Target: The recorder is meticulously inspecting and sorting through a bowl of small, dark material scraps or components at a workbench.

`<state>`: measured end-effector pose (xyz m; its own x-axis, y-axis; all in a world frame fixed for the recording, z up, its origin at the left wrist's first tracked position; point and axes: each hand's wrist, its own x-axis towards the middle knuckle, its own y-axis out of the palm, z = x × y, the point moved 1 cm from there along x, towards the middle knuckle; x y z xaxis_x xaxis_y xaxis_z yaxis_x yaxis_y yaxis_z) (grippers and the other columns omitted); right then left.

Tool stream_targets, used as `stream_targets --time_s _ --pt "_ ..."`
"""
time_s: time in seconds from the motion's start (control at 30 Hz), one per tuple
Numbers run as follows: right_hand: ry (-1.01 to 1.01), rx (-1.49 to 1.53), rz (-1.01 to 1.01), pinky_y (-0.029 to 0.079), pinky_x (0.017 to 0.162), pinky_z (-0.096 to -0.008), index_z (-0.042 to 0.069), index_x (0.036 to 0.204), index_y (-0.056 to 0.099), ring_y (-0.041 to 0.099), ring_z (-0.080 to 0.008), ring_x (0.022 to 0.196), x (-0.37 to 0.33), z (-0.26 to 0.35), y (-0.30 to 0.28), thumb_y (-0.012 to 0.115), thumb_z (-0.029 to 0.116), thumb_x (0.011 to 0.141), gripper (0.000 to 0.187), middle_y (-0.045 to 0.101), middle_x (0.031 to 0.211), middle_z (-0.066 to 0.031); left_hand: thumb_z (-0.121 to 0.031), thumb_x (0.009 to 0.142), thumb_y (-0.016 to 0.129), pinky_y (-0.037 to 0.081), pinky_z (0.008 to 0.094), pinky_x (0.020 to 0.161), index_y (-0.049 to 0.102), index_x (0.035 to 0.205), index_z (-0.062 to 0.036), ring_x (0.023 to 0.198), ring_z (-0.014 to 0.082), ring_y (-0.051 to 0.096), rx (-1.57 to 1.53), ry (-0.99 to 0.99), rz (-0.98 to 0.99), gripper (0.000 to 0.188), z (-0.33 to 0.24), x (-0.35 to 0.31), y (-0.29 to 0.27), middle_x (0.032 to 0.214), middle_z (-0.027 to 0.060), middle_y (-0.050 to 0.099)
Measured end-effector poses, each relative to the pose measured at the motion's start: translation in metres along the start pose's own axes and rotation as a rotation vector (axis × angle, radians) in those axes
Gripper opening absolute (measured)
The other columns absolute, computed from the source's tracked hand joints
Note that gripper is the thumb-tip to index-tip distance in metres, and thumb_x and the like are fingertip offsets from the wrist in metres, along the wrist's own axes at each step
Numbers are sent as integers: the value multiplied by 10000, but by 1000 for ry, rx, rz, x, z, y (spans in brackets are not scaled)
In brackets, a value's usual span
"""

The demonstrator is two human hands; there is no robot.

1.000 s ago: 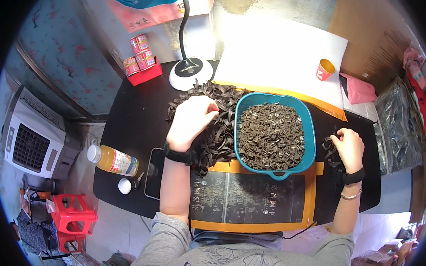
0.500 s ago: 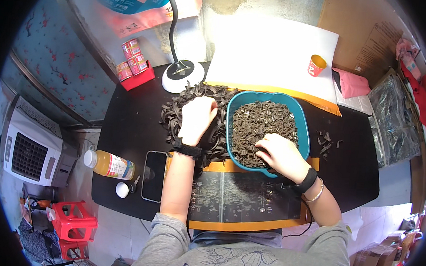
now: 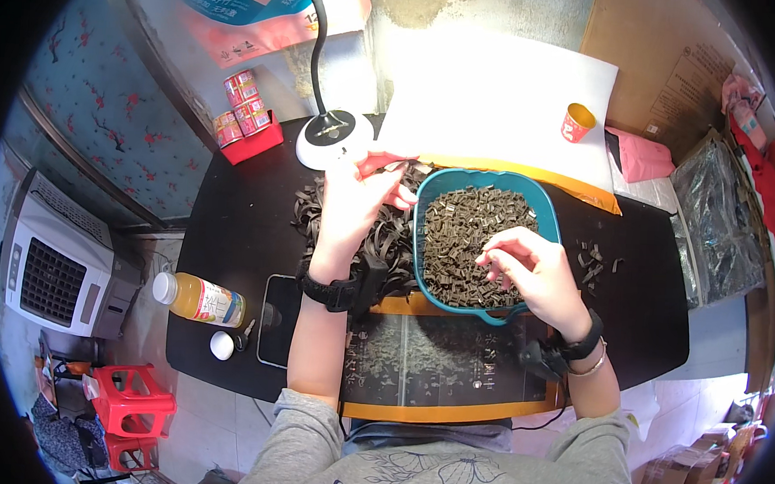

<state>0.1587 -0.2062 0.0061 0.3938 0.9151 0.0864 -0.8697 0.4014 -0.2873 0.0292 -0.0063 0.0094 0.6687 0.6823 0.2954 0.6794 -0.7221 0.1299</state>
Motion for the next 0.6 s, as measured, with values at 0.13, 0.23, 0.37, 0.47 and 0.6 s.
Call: stream_targets --time_s 0.13,0.23,0.37,0.47,0.6 --pt "-54 324 32 476 641 -199 -15 991 620 570 -71 699 -5 32 -4 557 39 890 131 638 825 -51 3 858 552 545 250 553 559 1010 71 620 163 645 -111 54 11 166 -12 -8 8 943 149 653" --pt "-187 276 28 468 635 -197 -12 1100 602 552 -61 692 0 49 -1 559 39 891 219 617 799 -36 -10 857 567 537 242 543 578 996 63 603 152 637 -89 35 29 157 -24 -17 15 932 134 656" --pt "-340 392 -56 468 634 -197 -6 1097 592 554 -65 688 12 61 7 559 45 894 212 611 773 -40 -30 860 578 506 215 497 623 1039 27 566 115 610 -126 -22 76 193 -33 -27 21 907 99 656" --pt "-381 431 -55 477 638 -211 -10 1073 582 574 -82 692 15 58 11 548 26 895 185 621 782 -62 -24 864 568 502 207 500 639 1031 9 565 102 606 -158 -79 156 185 -38 -32 27 918 86 657" --pt "-353 556 -36 479 634 -219 -29 1044 578 581 -94 700 14 57 18 567 4 878 170 624 800 -78 25 823 576 515 214 514 647 977 19 606 133 635 -254 -72 216 170 -38 -35 21 933 109 658"
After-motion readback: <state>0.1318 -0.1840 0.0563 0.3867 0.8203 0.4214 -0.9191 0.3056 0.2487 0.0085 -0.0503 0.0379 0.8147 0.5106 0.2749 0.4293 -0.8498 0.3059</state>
